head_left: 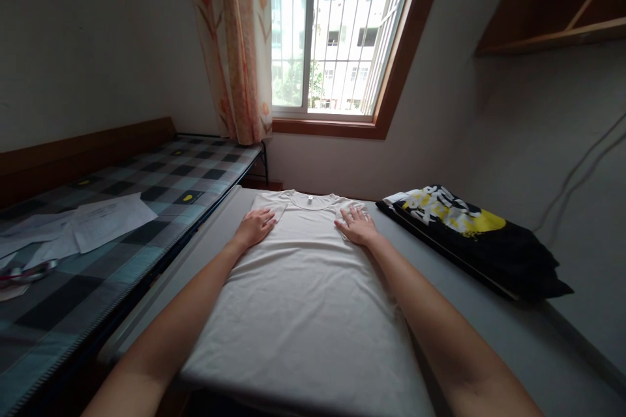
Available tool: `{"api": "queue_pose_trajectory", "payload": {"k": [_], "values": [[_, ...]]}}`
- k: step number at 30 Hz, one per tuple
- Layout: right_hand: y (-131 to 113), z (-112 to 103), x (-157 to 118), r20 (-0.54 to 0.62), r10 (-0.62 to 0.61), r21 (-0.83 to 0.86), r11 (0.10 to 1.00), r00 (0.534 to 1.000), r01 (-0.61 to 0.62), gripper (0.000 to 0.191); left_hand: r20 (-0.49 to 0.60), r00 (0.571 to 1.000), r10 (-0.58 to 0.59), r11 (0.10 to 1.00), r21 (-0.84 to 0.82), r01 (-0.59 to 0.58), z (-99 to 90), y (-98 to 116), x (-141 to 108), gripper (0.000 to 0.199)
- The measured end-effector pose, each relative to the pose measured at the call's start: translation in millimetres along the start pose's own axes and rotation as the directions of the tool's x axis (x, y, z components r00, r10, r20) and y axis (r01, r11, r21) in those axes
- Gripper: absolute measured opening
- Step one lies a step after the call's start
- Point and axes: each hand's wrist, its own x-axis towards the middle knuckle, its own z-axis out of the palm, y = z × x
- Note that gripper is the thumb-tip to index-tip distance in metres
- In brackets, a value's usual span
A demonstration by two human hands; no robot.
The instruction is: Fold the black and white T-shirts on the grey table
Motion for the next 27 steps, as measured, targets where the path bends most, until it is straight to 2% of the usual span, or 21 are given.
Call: {"api": "queue_pose_trajectory", "payload": {"k": [4, 6, 7, 8, 10, 12, 13, 17, 20, 23, 27], "values": [[-1, 2, -10, -0.1, -0.003, -0.003, 1.0, 0.995, 0.002, 0.067, 0.035, 0.999, -0.04, 0.999, 0.026, 0.039, -2.8, 6, 1, 0.04], [-2, 0, -20, -0.172, 0.003, 0.009, 1.0, 0.985, -0.001, 0.063, -0.001, 0.993, -0.118, 0.992, 0.054, 0.118, -5.7, 9, 1, 0.039], [-3, 0, -26, -0.202, 0.003, 0.017, 1.0, 0.979, 0.0, 0.061, -0.044, 0.98, -0.192, 0.978, 0.075, 0.195, -7.8, 9, 0, 0.038], [-3, 1, -32, -0.23, -0.002, 0.026, 1.0, 0.973, 0.008, 0.058, -0.094, 0.956, -0.279, 0.953, 0.098, 0.288, -10.3, 8, 0, 0.038], [-3, 5, -43, -0.294, -0.027, 0.045, 0.998, 0.956, 0.042, 0.054, -0.158, 0.879, -0.45, 0.873, 0.129, 0.47, -16.5, 3, -1, 0.038], [-3, 12, -52, -0.356, -0.054, 0.063, 0.995, 0.933, 0.082, 0.05, -0.14, 0.812, -0.567, 0.802, 0.133, 0.583, -23.3, -5, -2, 0.04], [-2, 16, -55, -0.38, -0.06, 0.073, 0.993, 0.923, 0.095, 0.048, -0.111, 0.792, -0.6, 0.782, 0.126, 0.61, -26.4, -9, -3, 0.042], [0, 26, -58, -0.431, -0.055, 0.106, 0.988, 0.9, 0.112, 0.043, -0.006, 0.76, -0.65, 0.757, 0.083, 0.648, -34.0, -16, -1, 0.044], [0, 27, -58, -0.435, -0.062, 0.116, 0.985, 0.898, 0.124, 0.041, 0.055, 0.752, -0.656, 0.754, 0.039, 0.655, -35.0, -14, 6, 0.035], [0, 25, -59, -0.429, -0.045, 0.138, 0.984, 0.902, 0.115, 0.042, 0.112, 0.734, -0.67, 0.714, -0.176, 0.678, -35.9, -14, 16, 0.026], [-1, 24, -60, -0.42, -0.047, 0.142, 0.983, 0.906, 0.117, 0.043, 0.175, 0.687, -0.705, 0.59, -0.394, 0.705, -40.9, -15, 28, 0.046]]}}
